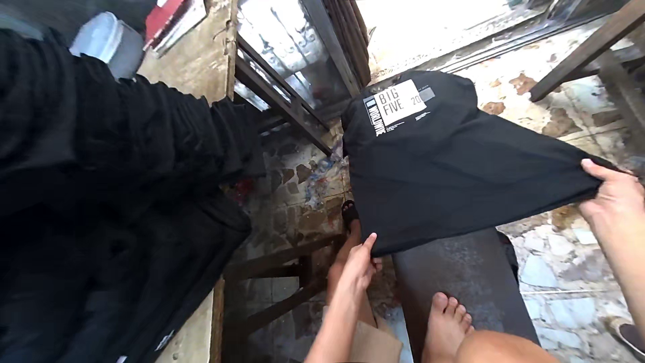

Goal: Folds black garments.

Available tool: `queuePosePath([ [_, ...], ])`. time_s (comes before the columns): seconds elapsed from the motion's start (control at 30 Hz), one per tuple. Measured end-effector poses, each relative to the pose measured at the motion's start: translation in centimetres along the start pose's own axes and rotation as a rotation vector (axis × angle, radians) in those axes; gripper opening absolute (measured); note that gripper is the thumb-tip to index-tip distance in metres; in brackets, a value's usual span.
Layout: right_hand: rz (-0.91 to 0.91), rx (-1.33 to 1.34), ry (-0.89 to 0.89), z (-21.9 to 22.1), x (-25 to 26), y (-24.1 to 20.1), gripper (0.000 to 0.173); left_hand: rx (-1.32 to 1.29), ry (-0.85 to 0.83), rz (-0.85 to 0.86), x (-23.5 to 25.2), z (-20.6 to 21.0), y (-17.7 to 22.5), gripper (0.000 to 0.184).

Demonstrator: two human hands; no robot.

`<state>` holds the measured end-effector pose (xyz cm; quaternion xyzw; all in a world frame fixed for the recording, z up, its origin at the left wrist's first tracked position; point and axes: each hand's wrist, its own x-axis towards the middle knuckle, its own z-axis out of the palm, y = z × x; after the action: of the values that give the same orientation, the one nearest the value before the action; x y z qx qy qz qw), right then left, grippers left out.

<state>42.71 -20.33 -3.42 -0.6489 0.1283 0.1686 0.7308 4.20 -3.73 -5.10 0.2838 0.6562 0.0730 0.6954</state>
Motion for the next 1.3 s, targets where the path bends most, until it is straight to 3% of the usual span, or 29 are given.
queuePosePath([
  [0.07,-0.019,0.002,-0.029,0.1,0.8,-0.1,0.03,-0.026,-0.161,0.023,-3.9,-1.1,3.6,0.028],
  [0.13,-0.025,0.025,-0.064,0.1,1.2,0.1,0.029,-0.086,-0.206,0.258,-7.6,-1.6,6.2,0.023],
  [0.23,-0.027,0.023,-0.07,0.0,0.7,0.4,0.03,-0.084,-0.129,0.522,-6.8,-0.3,4.4,0.037],
  [0.33,0.0,0.052,-0.029,-0.1,-0.2,0.3,0.038,0.372,0.094,0.45,1.6,0.2,-2.3,0.056],
  [0.4,0.013,0.04,0.005,-0.1,-0.3,0.5,0.039,0.388,0.122,0.352,5.2,0.0,-4.8,0.058],
  [0.5,0.01,0.002,0.011,-0.5,-0.1,0.4,0.038,0.102,0.031,0.2,3.2,0.1,-2.3,0.054],
  [0.57,-0.011,-0.025,0.007,-0.7,-0.2,0.2,0.034,-0.027,-0.046,0.12,-0.2,-0.3,1.0,0.03],
  [0.63,-0.052,-0.026,-0.034,-0.3,0.4,-0.2,0.028,-0.087,-0.129,0.269,-4.5,-0.8,5.0,0.024],
  [0.73,-0.097,0.031,-0.099,-0.3,1.0,0.3,0.021,-0.094,-0.161,0.591,-7.0,-0.3,6.5,0.041],
  [0.77,-0.095,0.051,-0.094,-0.1,0.7,0.1,0.023,0.001,-0.082,0.614,-5.7,0.2,5.3,0.048],
  [0.83,-0.075,0.045,-0.061,0.2,0.0,-0.4,0.032,0.286,0.044,0.497,-0.8,0.9,1.2,0.062],
  [0.93,-0.037,-0.027,-0.033,0.2,-0.8,-0.5,0.038,0.505,0.114,0.294,4.4,1.5,-4.0,0.059],
  [1.0,-0.017,-0.01,-0.014,-0.2,-0.6,0.0,0.04,0.347,0.106,0.291,3.5,1.3,-3.5,0.06],
  [1.07,-0.011,-0.02,0.001,-1.1,-0.4,0.5,0.038,0.18,0.057,0.274,0.4,0.6,-0.7,0.056],
  [1.17,-0.023,-0.04,-0.029,-1.0,-0.2,0.6,0.034,-0.071,-0.107,0.253,-3.7,-1.1,5.0,0.029],
  [1.3,-0.051,0.045,-0.065,-0.1,-0.3,0.1,0.024,-0.326,-0.257,0.415,-5.7,-1.3,7.1,0.034],
])
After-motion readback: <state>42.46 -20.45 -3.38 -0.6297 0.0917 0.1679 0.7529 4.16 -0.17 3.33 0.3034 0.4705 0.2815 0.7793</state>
